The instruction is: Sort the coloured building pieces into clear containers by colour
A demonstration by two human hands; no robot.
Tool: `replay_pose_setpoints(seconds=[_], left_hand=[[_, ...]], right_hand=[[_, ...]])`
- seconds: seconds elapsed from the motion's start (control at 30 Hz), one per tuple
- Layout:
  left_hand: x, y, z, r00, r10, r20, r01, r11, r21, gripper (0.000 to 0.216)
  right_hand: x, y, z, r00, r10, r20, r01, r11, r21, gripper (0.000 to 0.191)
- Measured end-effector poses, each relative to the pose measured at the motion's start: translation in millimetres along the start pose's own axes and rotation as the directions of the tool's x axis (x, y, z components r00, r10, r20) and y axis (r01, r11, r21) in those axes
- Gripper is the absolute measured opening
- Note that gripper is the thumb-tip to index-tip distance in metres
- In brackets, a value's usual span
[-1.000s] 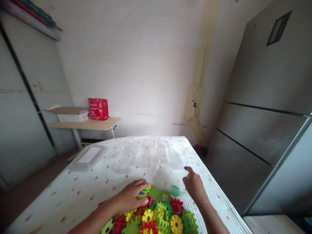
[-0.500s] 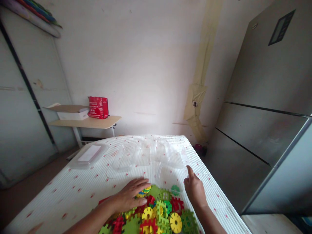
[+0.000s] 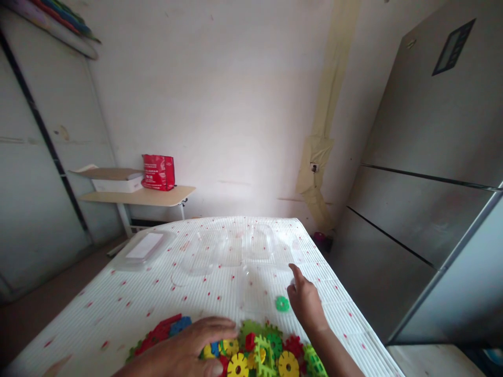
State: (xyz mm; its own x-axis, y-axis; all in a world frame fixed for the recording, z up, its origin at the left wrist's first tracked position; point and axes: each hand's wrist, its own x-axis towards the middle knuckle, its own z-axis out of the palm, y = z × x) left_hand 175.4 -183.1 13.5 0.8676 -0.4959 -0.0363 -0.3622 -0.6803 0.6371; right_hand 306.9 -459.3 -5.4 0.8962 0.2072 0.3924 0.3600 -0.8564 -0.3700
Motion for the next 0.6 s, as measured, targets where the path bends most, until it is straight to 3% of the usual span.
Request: replay_pose_setpoints(seconds=[0.17,0.37,0.47,0.6], left_hand=[[17,-16,-1,0.939,-0.163,-0.303,0.167,0.986,-0.012,0.031],[24,-31,1,0.939,-0.097,-0.331,0.134,0.987,0.091,0.022],[-1,-44,-8,0.925,-0.129,-0.357,0.175,0.979,0.101,0.022],[-72,-74,-6,0.885,-0.190,-0.426,0.227,0.973,0.037,0.036]], right_hand=[[18,-18,16,0.998,-0.006,0.055,0.006,1.000,0.014,0.048],[20,-19,13,1.000,0.021,0.011,-0.022,0.998,0.056,0.032],[1,-2,-6,0.998,0.018,0.060,-0.023,0.997,0.075,0.039],[-51,37,-29,0.957,-0.071,0.280,0.000,0.970,0.245,0.044]])
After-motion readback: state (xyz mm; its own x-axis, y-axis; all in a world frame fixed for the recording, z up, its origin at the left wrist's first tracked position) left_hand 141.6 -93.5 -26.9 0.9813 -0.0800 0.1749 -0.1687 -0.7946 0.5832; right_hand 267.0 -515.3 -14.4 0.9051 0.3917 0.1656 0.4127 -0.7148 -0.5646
